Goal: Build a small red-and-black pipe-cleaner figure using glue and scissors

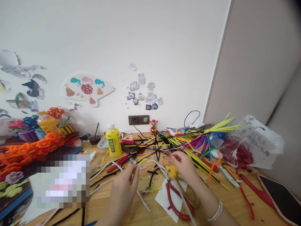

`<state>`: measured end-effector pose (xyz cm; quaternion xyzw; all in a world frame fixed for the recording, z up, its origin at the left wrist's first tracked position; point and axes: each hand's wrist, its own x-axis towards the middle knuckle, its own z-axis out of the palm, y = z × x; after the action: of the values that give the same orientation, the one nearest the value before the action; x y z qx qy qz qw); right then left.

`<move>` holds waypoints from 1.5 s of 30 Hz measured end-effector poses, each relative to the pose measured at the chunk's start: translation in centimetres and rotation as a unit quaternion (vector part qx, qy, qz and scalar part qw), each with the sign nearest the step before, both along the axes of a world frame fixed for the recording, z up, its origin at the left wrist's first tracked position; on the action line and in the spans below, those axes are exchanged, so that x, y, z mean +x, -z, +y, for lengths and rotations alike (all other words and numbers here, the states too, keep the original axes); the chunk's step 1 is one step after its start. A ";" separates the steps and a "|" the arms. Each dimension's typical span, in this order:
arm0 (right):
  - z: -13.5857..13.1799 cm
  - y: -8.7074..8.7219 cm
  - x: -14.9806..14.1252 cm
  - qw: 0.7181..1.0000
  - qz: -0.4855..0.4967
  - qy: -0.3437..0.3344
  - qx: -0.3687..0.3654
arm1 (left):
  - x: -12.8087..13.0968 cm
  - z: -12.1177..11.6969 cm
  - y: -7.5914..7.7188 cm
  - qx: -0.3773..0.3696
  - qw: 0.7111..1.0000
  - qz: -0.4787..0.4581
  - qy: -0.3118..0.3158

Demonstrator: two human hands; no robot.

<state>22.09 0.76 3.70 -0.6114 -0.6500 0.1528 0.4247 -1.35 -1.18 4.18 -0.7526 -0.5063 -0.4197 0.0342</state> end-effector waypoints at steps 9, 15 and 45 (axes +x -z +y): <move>-3.8 -1.8 -1.1 0.922 -0.320 -0.091 -0.200 | -0.5 0.7 0.0 0.013 0.999 0.030 -0.015; -4.1 -2.8 -1.8 0.881 -0.402 -0.033 -0.245 | -0.5 0.8 0.1 0.012 0.999 0.041 -0.025; -1.9 1.5 -2.8 0.963 0.203 -0.117 -0.133 | -0.9 0.7 -0.2 0.026 0.999 0.022 -0.036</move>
<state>19.26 -1.14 2.25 -0.5380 -0.5910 0.4075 0.4418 -2.29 -0.51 4.37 -0.7417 -0.5207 -0.4151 0.0799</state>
